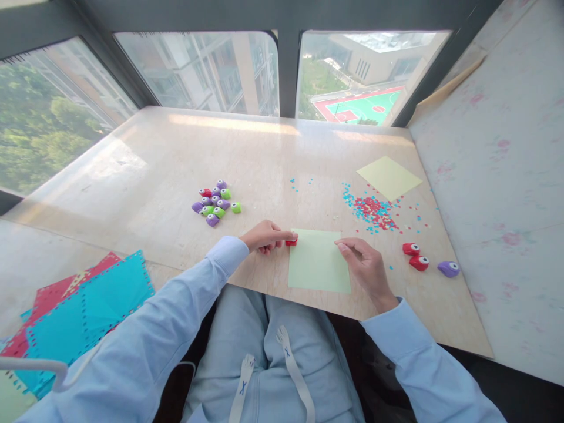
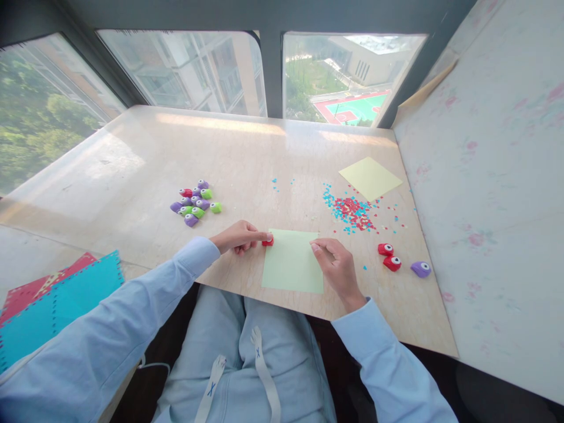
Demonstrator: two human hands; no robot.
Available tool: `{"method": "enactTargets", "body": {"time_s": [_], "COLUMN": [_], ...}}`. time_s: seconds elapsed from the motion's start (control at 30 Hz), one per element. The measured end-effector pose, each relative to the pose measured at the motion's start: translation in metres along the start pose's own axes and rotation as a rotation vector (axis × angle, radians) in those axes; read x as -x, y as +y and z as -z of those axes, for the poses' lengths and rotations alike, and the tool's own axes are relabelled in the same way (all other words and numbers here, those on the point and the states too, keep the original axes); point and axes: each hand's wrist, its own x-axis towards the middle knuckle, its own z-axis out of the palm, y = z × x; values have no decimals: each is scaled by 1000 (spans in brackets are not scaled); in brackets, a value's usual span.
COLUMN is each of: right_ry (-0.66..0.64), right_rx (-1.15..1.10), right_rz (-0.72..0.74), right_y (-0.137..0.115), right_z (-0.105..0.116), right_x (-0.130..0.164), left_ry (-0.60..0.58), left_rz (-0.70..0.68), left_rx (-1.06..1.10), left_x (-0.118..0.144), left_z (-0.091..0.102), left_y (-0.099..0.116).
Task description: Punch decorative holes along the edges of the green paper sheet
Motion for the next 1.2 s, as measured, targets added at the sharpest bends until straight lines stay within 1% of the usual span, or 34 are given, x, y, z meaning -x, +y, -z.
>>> {"method": "enactTargets", "body": {"time_s": [0.77,1.2], "right_ry": [-30,-32], "right_rx": [55,55], "right_rz": [61,59], "right_y": [-4,-5], "right_z": [-1,0], "right_x": [-2,-1], "left_ry": [41,30], "left_rz": [18,52], "left_rx": [-10,-33], "left_x": [1,0], "left_z": [-3,-2], "left_y": [3,4]}}
